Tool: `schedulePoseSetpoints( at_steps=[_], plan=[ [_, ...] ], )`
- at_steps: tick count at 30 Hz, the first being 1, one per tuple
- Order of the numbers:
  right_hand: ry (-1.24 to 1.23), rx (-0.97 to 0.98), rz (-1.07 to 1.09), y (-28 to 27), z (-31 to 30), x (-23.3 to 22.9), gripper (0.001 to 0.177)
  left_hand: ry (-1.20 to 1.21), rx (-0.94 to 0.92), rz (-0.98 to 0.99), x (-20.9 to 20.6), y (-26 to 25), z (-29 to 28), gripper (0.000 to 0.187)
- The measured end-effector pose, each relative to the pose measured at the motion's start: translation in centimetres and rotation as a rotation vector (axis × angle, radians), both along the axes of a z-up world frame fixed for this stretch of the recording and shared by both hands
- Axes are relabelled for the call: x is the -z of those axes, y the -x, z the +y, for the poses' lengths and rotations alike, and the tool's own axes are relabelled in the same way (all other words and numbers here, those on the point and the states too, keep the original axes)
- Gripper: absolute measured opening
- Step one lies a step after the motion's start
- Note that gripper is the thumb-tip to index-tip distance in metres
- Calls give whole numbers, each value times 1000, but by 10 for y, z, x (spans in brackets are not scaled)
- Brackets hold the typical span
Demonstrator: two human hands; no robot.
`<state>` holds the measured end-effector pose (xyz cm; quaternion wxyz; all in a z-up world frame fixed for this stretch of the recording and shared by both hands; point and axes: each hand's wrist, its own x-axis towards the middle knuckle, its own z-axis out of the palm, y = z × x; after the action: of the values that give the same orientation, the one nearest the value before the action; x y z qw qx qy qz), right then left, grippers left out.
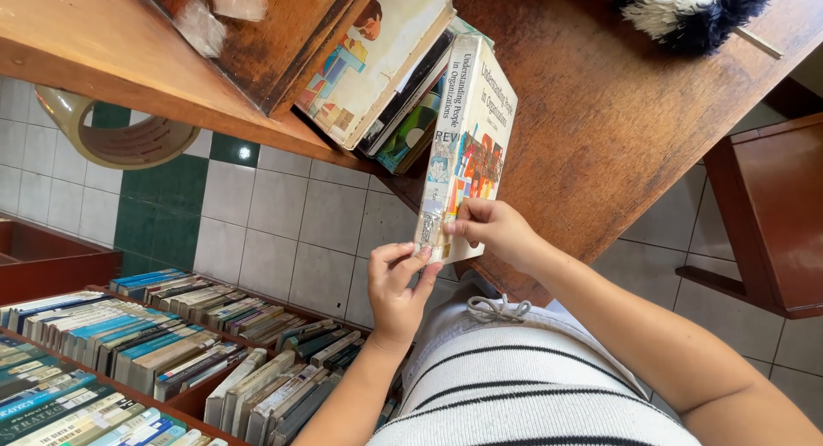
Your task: The person repairs a book spine by applying clear tape. They use scissors to cut the tape and smooth it over the spine, then flip the book to apply tape to the other side. Finally, they open the book to check the repair and wipe the cover with a duster.
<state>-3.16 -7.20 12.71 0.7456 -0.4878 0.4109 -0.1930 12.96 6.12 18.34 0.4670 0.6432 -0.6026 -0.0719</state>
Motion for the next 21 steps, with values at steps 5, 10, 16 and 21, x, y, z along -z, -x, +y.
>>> schedulePoseSetpoints(
  at_steps=[5, 10, 16, 21],
  plan=[
    [-18, 5, 35, -3, 1, 2, 30, -10, -19, -17, 3, 0, 0, 31],
    [166, -28, 193, -6, 9, -19, 26, -22, -37, -31, 5, -1, 2, 32],
    [205, -46, 197, -10, 19, -41, 29, -32, -46, -35, 1, -3, 0, 32],
    [193, -15, 108, -10, 20, -40, 29, -19, -49, -39, 1, -3, 0, 31]
  ],
)
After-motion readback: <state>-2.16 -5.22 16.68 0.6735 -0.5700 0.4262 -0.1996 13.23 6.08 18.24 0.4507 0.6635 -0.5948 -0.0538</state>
